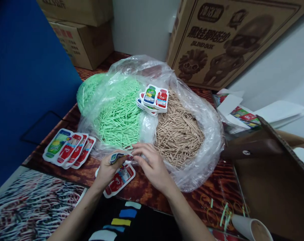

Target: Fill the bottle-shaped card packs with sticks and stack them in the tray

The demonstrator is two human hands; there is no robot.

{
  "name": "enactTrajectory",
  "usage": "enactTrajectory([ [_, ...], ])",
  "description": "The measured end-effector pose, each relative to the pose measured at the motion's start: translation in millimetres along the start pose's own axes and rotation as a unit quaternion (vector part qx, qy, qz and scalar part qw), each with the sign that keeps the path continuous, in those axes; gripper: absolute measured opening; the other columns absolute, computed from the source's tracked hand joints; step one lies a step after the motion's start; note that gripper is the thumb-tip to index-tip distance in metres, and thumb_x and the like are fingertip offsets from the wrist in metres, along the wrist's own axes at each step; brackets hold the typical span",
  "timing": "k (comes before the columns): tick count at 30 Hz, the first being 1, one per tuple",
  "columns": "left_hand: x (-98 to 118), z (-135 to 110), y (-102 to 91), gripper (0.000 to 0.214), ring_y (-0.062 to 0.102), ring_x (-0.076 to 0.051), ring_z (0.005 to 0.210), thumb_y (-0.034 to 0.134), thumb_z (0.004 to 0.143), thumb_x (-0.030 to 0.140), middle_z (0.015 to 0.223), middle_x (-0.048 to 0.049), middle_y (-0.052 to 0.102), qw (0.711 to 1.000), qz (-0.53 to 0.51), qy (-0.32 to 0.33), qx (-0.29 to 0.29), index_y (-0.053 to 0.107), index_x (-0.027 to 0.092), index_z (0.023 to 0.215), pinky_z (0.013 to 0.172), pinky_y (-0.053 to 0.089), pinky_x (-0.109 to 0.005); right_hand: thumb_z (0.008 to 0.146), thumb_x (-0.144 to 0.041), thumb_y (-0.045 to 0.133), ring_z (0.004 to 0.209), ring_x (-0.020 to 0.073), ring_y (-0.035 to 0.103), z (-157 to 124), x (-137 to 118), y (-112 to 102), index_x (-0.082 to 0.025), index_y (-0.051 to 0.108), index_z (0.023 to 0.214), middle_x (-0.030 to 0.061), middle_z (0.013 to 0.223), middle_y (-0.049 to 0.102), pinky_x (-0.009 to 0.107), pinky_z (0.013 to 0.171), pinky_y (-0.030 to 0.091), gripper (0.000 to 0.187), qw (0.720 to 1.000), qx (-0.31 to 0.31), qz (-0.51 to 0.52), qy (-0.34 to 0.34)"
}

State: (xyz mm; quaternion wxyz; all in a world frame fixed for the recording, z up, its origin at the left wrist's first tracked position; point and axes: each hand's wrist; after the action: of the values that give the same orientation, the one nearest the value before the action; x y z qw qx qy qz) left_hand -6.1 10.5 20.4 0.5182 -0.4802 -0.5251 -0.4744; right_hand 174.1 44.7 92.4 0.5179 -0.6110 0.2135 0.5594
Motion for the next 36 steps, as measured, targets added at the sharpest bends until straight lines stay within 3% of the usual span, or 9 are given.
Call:
enactTrajectory([
  [3,3,0,-3.4,0.010,0.061,-0.018,0.078,0.065,0.079,0.027,0.078,-0.0023,0.066,1.000,0.002,0.001,-0.002,0.068,0.017,0.077,0.076,0.048,-0.028,0.093,-0.024,0.049,0.112,0.0213,0.055,0,-2,4,-0.023,0.062,0.097,0.0068,0.115,0.063,0.041,0.099,0.041,0.014,0.999,0.021,-0.033,-0.011],
  [8,-4,-5,-8.1,0.011,0.059,-0.016,0.076,0.067,0.077,0.027,0.079,-0.0022,0.066,0.999,-0.029,-0.019,0.010,0.069,0.016,0.079,0.075,0.048,-0.027,0.092,-0.022,0.049,0.113,0.0228,0.051,-1,2,18,-0.022,0.063,0.099,0.0083,0.114,0.061,0.042,0.097,0.041,0.016,0.990,-0.050,-0.123,-0.037],
  [13,-8,-14,-25.7,0.018,0.057,-0.012,0.063,0.073,0.071,0.030,0.069,0.0009,0.064,0.991,-0.074,-0.098,0.052,0.065,0.015,0.078,0.062,0.047,-0.022,0.092,-0.025,0.050,0.111,0.0235,0.053,-2,0,33,-0.024,0.065,0.102,0.0079,0.113,0.062,0.041,0.096,0.041,0.018,0.995,-0.087,-0.042,-0.024],
  [16,-1,-20,-56.2,0.023,0.057,-0.011,0.057,0.076,0.066,0.033,0.065,0.0018,0.064,0.987,-0.058,-0.137,0.065,0.064,0.015,0.073,0.055,0.047,-0.021,0.092,-0.028,0.051,0.106,0.0219,0.057,3,6,38,-0.025,0.064,0.104,0.0055,0.108,0.064,0.038,0.093,0.044,0.018,0.987,-0.131,0.086,0.039],
  [19,12,-22,-102.6,0.032,0.058,-0.013,0.052,0.081,0.058,0.039,0.061,0.0003,0.065,0.979,-0.021,-0.167,0.117,0.065,0.013,0.069,0.050,0.049,-0.023,0.091,-0.029,0.051,0.097,0.0205,0.061,12,25,44,-0.023,0.063,0.101,0.0039,0.100,0.067,0.034,0.087,0.046,0.017,0.983,-0.045,0.136,0.111],
  [23,24,-14,-166.2,0.041,0.061,-0.015,0.052,0.084,0.049,0.038,0.066,-0.0008,0.069,0.954,-0.001,-0.173,0.243,0.066,0.014,0.075,0.051,0.053,-0.027,0.089,-0.023,0.049,0.089,0.0199,0.060,23,55,55,-0.020,0.063,0.088,0.0034,0.090,0.067,0.033,0.083,0.045,0.015,0.995,0.016,0.021,0.100],
  [28,7,18,-212.0,0.035,0.060,-0.017,0.057,0.078,0.057,0.042,0.066,0.0002,0.067,0.946,0.161,-0.140,0.246,0.068,0.015,0.079,0.054,0.050,-0.027,0.092,-0.016,0.042,0.090,0.0222,0.055,30,75,66,-0.017,0.062,0.091,0.0085,0.091,0.063,0.034,0.081,0.043,0.020,0.977,0.010,-0.211,0.031],
  [32,-15,39,-216.3,0.031,0.062,-0.026,0.081,0.065,0.072,0.044,0.083,-0.0066,0.069,0.849,0.467,-0.012,0.246,0.069,0.017,0.087,0.071,0.049,-0.034,0.089,-0.014,0.048,0.094,0.0265,0.049,42,81,73,-0.015,0.061,0.096,0.0124,0.096,0.060,0.036,0.077,0.040,0.016,0.912,0.011,-0.411,0.023],
  [36,-22,38,-205.2,0.045,0.057,-0.035,0.103,0.056,0.082,0.043,0.111,-0.0174,0.064,0.773,0.558,0.034,0.299,0.061,0.016,0.118,0.085,0.044,-0.044,0.086,-0.012,0.049,0.091,0.0286,0.046,59,81,80,-0.013,0.061,0.098,0.0155,0.098,0.058,0.039,0.074,0.036,0.017,0.849,-0.047,-0.527,-0.010],
])
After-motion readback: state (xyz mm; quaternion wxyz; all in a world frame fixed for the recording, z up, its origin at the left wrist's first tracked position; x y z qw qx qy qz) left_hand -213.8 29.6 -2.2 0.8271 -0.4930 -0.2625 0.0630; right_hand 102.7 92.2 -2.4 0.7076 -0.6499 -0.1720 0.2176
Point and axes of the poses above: each hand's wrist, its own z-axis towards the middle knuckle, its own y-axis out of the palm, x = y × z
